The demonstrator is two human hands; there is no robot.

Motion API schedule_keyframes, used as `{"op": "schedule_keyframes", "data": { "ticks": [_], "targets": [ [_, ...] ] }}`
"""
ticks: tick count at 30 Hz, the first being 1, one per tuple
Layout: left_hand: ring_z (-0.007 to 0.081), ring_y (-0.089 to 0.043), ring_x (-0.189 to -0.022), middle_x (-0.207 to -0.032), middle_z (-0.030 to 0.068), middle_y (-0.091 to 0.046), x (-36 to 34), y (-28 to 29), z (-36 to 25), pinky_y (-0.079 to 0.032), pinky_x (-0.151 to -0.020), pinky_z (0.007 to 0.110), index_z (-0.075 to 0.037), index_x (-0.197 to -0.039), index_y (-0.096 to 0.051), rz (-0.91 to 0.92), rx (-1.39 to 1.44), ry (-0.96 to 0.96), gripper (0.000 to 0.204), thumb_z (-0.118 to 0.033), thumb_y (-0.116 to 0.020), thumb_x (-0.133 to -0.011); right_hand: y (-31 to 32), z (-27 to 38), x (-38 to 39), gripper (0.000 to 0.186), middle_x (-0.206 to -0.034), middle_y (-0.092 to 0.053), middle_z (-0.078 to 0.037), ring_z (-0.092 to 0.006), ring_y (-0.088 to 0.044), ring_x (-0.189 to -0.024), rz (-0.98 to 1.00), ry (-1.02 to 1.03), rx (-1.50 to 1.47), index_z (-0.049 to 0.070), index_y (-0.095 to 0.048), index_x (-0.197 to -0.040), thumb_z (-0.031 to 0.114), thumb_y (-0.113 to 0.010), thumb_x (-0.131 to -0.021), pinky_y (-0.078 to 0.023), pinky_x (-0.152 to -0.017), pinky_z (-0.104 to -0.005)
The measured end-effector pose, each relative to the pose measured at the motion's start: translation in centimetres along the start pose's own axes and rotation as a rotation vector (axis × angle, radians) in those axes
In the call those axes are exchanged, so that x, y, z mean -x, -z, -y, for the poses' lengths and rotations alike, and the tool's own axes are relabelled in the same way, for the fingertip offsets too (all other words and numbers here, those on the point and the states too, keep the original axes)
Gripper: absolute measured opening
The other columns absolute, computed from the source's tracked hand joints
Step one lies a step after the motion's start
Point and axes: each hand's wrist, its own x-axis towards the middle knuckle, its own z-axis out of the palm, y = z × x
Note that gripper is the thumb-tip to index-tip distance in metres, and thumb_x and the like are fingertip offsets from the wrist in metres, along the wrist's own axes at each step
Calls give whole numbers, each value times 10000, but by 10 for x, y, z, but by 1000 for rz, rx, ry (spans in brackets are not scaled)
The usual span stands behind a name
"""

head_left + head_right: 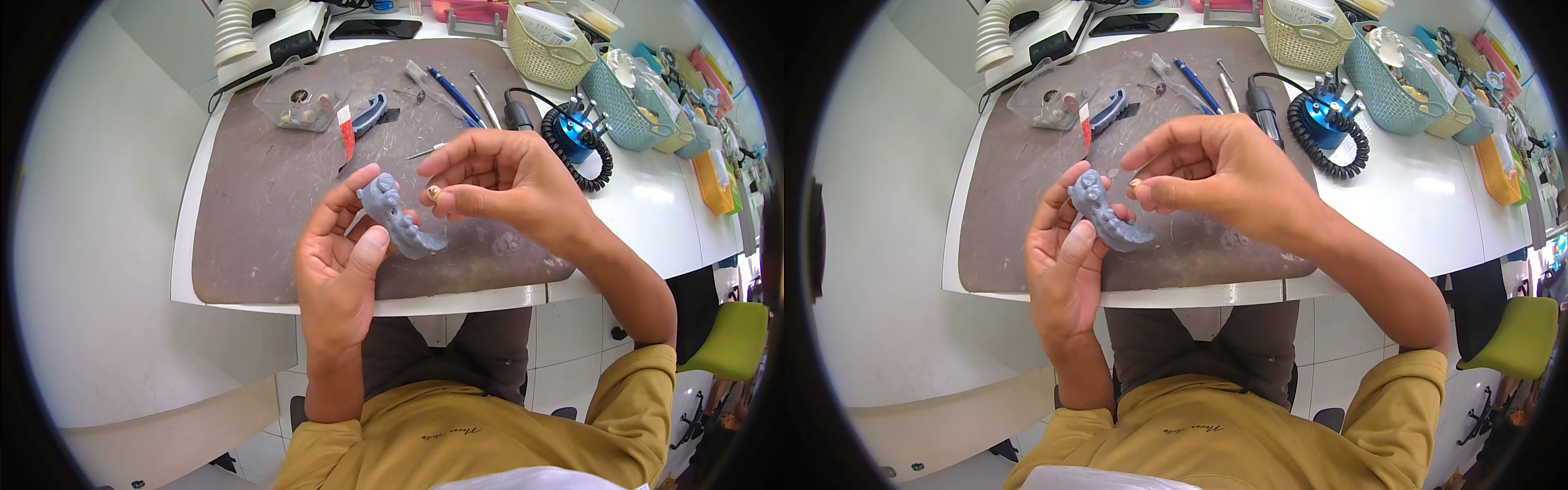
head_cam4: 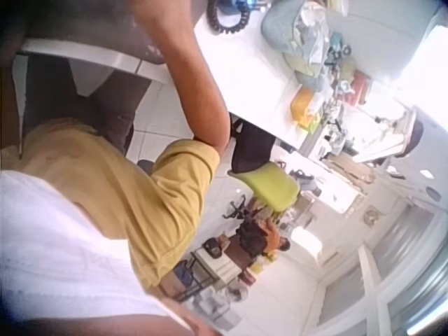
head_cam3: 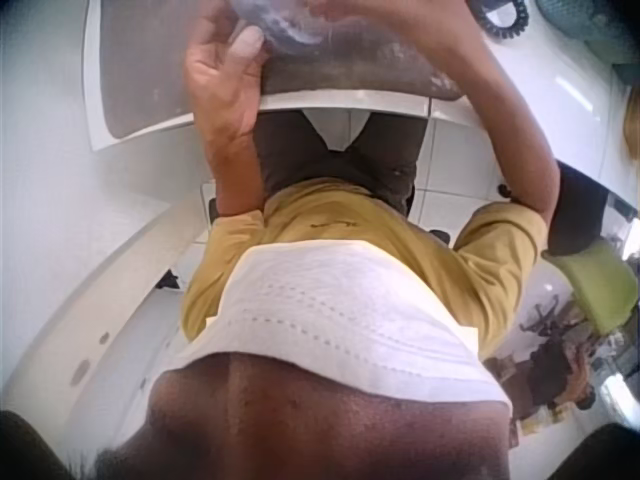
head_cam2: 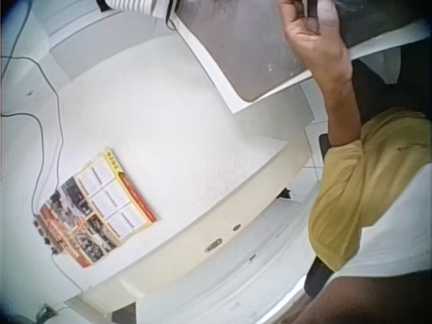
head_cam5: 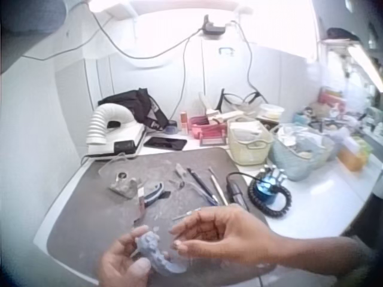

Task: The person uses a small pick tool to adjust a dental crown, fits the crown onto a dental model, and uses a motorized handpiece to polish the crown's surface.

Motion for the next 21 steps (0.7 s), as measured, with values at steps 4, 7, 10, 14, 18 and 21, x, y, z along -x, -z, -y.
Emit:
{"op": "schedule_keyframes", "data": {
  "ticks": [4,7,10,14,18,21],
  "targets": [
    [252,-682,-1111,-1323,180,-611,0,3,4,-568,-995,413,60,-1473,-458,29,-53,-36,575,-52,-653,-944,-1,0,1,221,-982,-762,-85,-102,-713,-899,43,12,-46,-38,-733,-1119,92,-752,-941,-574,-836,-243],
    [166,-646,-1124,-1311,136,-633,1,0,4,-535,-990,321,73,-1424,-535,17,7,-30,527,39,-658,-912,-3,2,2,204,-973,-759,-79,-98,-709,-887,64,10,-49,-34,-724,-1110,89,-747,-949,-575,-823,-244],
    [163,-655,-1100,-1290,136,-649,1,-6,2,-537,-975,310,79,-1419,-539,2,-11,-43,526,47,-658,-908,-5,3,3,200,-960,-756,-70,-94,-704,-869,50,4,-64,-33,-716,-1103,91,-749,-949,-575,-812,-242],
    [165,-663,-1081,-1260,137,-663,3,-8,1,-542,-963,311,83,-1415,-539,2,-78,-76,530,43,-668,-903,-4,0,3,181,-940,-750,-65,-93,-704,-861,52,-11,-53,-29,-711,-1050,102,-766,-938,-574,-808,-237],
    [165,-661,-1069,-1260,140,-657,3,-9,2,-545,-949,308,85,-1407,-545,-1,-116,-128,535,43,-680,-891,-5,0,3,173,-930,-745,-61,-91,-704,-859,54,-22,-50,-24,-703,-1016,109,-776,-931,-573,-804,-236],
    [160,-655,-1055,-1267,140,-648,4,-9,3,-542,-934,299,85,-1398,-552,-15,-125,-139,533,45,-685,-884,-5,-1,3,173,-929,-744,-58,-87,-700,-852,44,-14,-49,-22,-702,-1010,112,-777,-931,-570,-797,-234]
  ]
}}
